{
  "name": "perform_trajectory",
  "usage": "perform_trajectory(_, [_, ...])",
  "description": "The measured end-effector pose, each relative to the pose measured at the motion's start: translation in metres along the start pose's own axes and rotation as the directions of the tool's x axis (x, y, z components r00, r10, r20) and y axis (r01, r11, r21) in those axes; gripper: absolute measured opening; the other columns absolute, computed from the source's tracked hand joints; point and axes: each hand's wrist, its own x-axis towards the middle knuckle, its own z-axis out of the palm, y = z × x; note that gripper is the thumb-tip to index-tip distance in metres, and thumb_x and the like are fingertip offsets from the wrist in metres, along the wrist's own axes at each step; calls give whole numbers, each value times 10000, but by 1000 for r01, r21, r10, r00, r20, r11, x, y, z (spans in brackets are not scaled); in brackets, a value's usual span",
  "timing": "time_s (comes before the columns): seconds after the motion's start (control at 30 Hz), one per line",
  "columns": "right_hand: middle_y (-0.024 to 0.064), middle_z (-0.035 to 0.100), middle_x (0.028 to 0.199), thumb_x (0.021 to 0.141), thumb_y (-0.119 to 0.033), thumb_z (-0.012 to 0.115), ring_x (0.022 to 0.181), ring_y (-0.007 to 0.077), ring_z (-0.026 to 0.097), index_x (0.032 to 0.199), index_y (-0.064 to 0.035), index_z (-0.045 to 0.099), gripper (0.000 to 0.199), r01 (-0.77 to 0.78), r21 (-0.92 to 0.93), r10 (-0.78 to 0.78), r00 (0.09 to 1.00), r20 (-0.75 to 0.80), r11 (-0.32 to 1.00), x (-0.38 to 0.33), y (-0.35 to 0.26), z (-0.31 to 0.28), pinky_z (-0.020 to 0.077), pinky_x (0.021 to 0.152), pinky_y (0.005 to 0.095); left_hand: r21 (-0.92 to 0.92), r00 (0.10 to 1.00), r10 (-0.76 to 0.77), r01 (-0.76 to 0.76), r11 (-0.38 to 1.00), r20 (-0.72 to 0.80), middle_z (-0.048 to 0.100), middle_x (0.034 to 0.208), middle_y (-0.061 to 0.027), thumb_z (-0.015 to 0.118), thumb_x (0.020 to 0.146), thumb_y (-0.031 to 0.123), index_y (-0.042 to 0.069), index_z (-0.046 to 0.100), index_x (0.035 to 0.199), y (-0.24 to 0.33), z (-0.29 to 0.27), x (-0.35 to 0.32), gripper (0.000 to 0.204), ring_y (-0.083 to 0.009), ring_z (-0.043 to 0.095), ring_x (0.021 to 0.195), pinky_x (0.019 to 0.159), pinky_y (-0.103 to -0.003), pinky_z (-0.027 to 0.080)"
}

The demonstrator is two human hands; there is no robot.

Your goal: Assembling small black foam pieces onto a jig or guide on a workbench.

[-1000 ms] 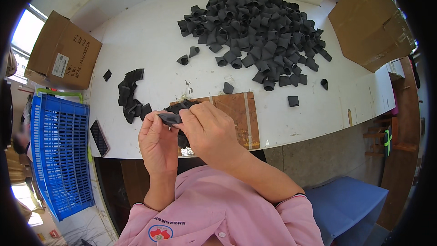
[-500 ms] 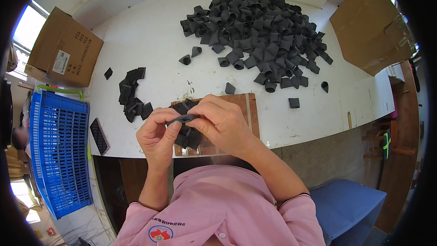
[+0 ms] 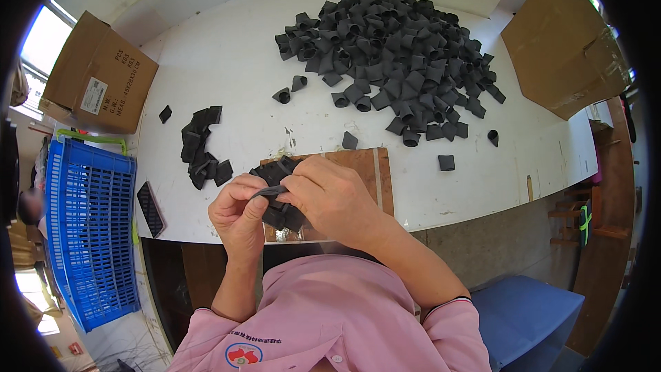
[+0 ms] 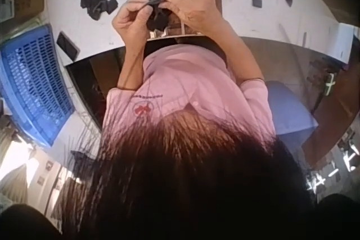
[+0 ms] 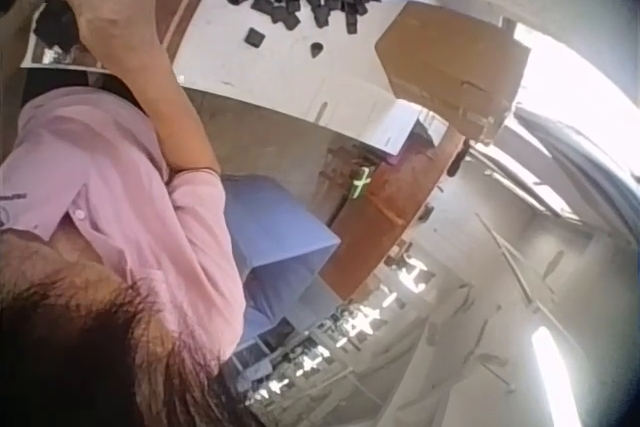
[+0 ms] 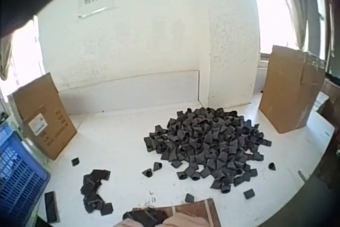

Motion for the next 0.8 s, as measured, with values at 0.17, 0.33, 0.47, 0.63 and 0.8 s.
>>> perform_trajectory(0.17, [92,528,720,657,-27,666,610,222,522,775,28,573,160,-20,31,19,999,38,999,-2,-1,-1,428,503,307,1,1000,15,-15,1000,-6,558,777,-86,607,722,-50,-27,580,759,-8,-2,-5,51,-145,505,700,600,-231,397])
perform_trajectory(0.33, [62,489,682,654,-80,666,612,213,508,692,-26,527,153,28,14,-27,998,-65,1000,-7,12,8,421,511,301,23,999,-22,22,999,36,562,813,-88,615,734,-22,-28,587,801,-4,8,-3,73,-143,513,712,610,-232,405])
perform_trajectory(0.47, [68,510,691,671,-65,660,612,209,518,750,-7,562,138,-19,76,23,998,-55,997,-11,11,4,424,523,293,170,998,38,-47,984,54,563,797,-80,621,734,-19,1,595,844,5,15,2,115,-134,518,687,564,-233,411])
perform_trajectory(0.63, [73,547,718,702,-53,650,617,195,538,837,-2,602,152,-213,333,200,977,74,918,-8,15,-5,427,531,276,487,949,218,-306,818,229,563,751,-63,652,750,26,-7,616,827,17,15,12,92,-110,500,675,568,-213,396])
perform_trajectory(0.8, [62,548,706,699,-64,649,616,190,540,807,-11,607,128,-207,328,188,978,90,922,-3,10,-1,428,521,275,395,985,141,-170,903,103,551,701,-48,660,738,18,-11,624,796,6,7,6,73,-107,476,636,535,-203,367])
